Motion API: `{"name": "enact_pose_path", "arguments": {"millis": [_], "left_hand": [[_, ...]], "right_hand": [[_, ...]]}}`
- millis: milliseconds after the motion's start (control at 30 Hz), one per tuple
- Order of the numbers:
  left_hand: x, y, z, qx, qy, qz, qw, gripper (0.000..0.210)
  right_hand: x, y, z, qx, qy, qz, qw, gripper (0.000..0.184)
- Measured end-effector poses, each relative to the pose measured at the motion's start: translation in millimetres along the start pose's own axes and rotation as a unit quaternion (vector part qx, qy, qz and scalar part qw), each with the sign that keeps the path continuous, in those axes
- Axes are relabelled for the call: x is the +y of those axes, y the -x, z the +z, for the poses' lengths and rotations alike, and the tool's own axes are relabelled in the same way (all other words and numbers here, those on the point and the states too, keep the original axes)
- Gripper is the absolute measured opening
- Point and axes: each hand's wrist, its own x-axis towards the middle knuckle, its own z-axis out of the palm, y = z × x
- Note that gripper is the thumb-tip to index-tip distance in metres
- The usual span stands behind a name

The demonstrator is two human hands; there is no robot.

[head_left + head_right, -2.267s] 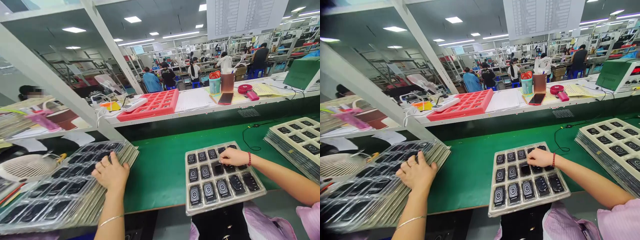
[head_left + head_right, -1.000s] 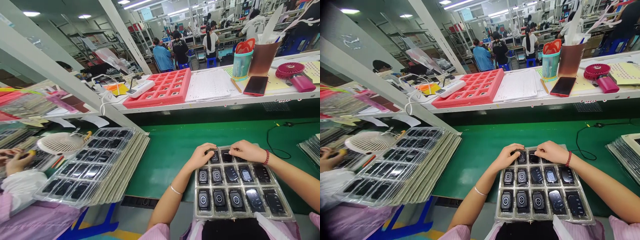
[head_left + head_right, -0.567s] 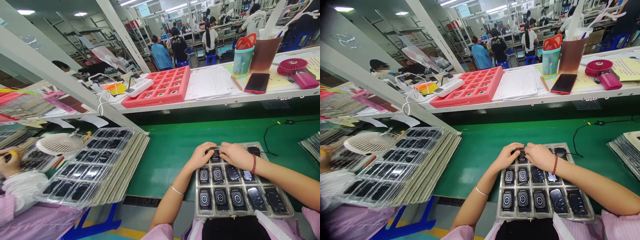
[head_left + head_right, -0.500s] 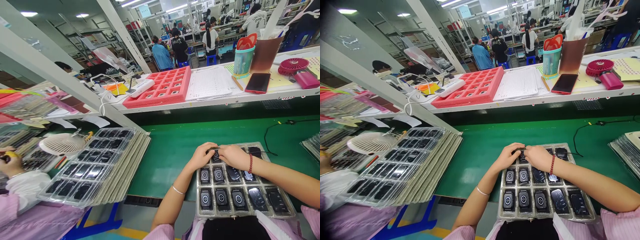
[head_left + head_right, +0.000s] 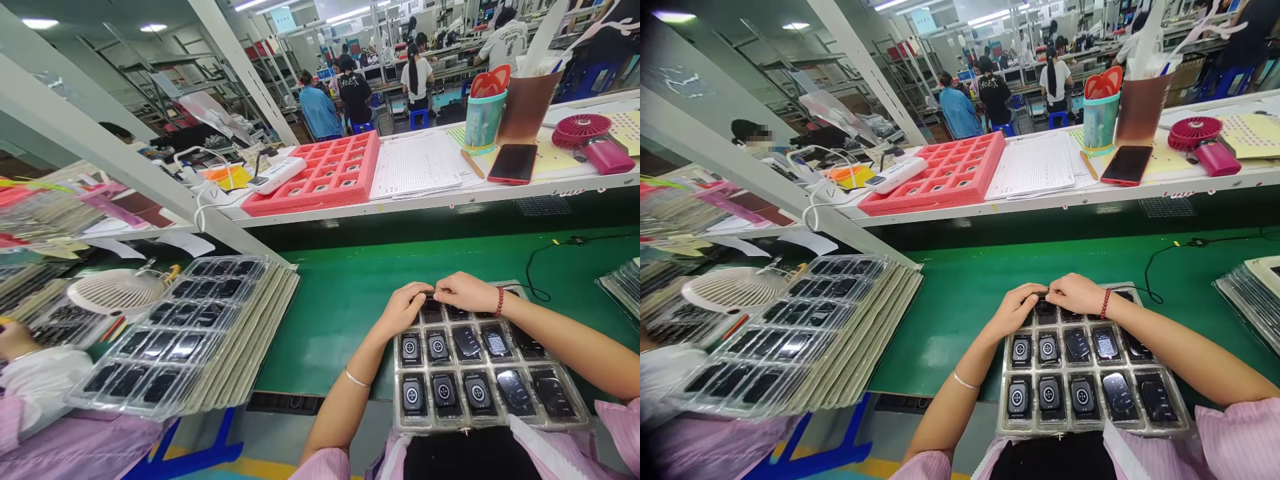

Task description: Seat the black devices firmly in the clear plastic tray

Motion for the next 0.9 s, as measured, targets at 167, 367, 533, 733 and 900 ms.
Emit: {"name": "enact_pose_path", "arguments": {"millis": [167,367,533,733,900], "left_hand": [[-0.4,0.1,-0.2,0.008,-0.009,-0.007,1.0,0.031],[-3.1,1.3,0.4,0.021,0.004,-0.016,1.0,0.03],[-6.0,2.1,1.1,0.02,0.011,-0.018,1.0,0.03],[-3.8,2.3,-0.2,0.011,-0.005,-0.019,1.0,0.029],[-3.1,2.7,0.0,0.015,-0.014,-0.017,1.0,0.027]], "right_hand": [[-2.5,-1.2,1.6,0.01,0.018,0.005,1.0,0.017],[-29.3,12.4,6.7,0.062,0.18,0.004,0.982,0.006],[-61.9,47.0,16.2,-0.067,0.2,-0.065,0.975,0.003],[-67.4,53.6,9.5,-0.079,0.083,-0.092,0.989,0.019],[-55.1,50.5,11.5,-0.066,0.108,-0.026,0.992,0.014]]}}
